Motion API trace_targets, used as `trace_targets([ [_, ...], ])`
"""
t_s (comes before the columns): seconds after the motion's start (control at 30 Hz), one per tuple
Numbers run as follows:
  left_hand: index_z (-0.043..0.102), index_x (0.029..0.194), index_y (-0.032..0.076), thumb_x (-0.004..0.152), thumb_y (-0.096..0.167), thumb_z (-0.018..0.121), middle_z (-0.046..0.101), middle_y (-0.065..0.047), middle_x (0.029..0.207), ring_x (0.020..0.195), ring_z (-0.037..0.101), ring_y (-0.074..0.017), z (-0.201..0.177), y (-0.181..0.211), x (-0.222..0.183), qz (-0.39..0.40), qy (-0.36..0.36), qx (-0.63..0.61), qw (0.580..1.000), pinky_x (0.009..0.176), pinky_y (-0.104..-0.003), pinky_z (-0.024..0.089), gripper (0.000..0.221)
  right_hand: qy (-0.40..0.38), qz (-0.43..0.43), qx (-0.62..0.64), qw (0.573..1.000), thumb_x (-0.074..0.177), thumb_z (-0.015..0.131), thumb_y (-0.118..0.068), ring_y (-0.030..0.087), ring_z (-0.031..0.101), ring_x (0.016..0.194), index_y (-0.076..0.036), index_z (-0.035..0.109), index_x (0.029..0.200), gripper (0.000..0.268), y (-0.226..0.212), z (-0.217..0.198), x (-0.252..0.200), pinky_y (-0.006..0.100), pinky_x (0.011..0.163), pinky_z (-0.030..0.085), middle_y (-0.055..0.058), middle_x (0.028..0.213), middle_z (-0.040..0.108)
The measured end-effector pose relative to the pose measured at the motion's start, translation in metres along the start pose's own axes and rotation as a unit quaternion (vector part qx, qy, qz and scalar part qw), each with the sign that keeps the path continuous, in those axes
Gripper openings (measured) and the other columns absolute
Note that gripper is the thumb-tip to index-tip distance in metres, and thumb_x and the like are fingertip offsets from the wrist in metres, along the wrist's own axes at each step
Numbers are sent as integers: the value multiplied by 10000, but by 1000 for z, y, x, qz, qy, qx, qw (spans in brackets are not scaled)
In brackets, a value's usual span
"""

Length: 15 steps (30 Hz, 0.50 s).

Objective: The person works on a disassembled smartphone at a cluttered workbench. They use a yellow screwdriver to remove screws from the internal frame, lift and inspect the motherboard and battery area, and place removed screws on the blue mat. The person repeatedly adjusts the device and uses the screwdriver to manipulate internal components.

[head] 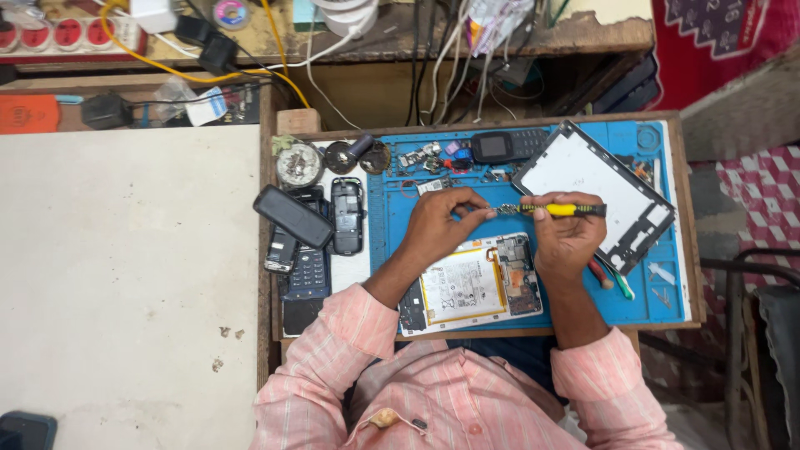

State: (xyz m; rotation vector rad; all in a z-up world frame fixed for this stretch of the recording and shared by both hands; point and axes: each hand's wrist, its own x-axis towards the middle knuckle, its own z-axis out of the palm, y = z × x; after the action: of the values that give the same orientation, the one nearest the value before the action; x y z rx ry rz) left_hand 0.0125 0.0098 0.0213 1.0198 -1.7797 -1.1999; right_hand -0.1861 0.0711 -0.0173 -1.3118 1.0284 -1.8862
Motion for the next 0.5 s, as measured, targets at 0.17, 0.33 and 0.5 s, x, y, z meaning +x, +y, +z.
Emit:
trace_targets([
  [0.17, 770, 901, 76, 870, 225, 796, 781, -54, 827, 688, 743, -136, -2, 0, -1, -4, -5, -1, 1000, 620, -289, 557, 154, -2, -10, -17, 1000, 1012, 622, 140, 261, 718, 1028, -29, 469, 1203, 298, -2, 6, 3, 396, 967, 618, 173, 1103, 658],
  [0.33, 767, 906, 95, 872, 245, 787, 771, -38, 850, 701, 740, -129, 1, -6, -2, -3, -5, 42, 999, 610, -297, 555, 155, -14, -23, -53, 998, 1014, 614, 141, 259, 727, 1053, -17, 462, 1195, 285, -3, 7, 2, 346, 933, 620, 183, 1108, 655],
  [0.5, 760, 897, 98, 870, 273, 788, 758, -35, 849, 686, 728, -146, 2, -8, -3, 24, 8, 85, 996, 600, -314, 542, 179, -19, -41, -79, 996, 1026, 612, 134, 257, 733, 1063, -7, 461, 1203, 272, -2, 8, 0, 324, 933, 627, 186, 1122, 644],
])
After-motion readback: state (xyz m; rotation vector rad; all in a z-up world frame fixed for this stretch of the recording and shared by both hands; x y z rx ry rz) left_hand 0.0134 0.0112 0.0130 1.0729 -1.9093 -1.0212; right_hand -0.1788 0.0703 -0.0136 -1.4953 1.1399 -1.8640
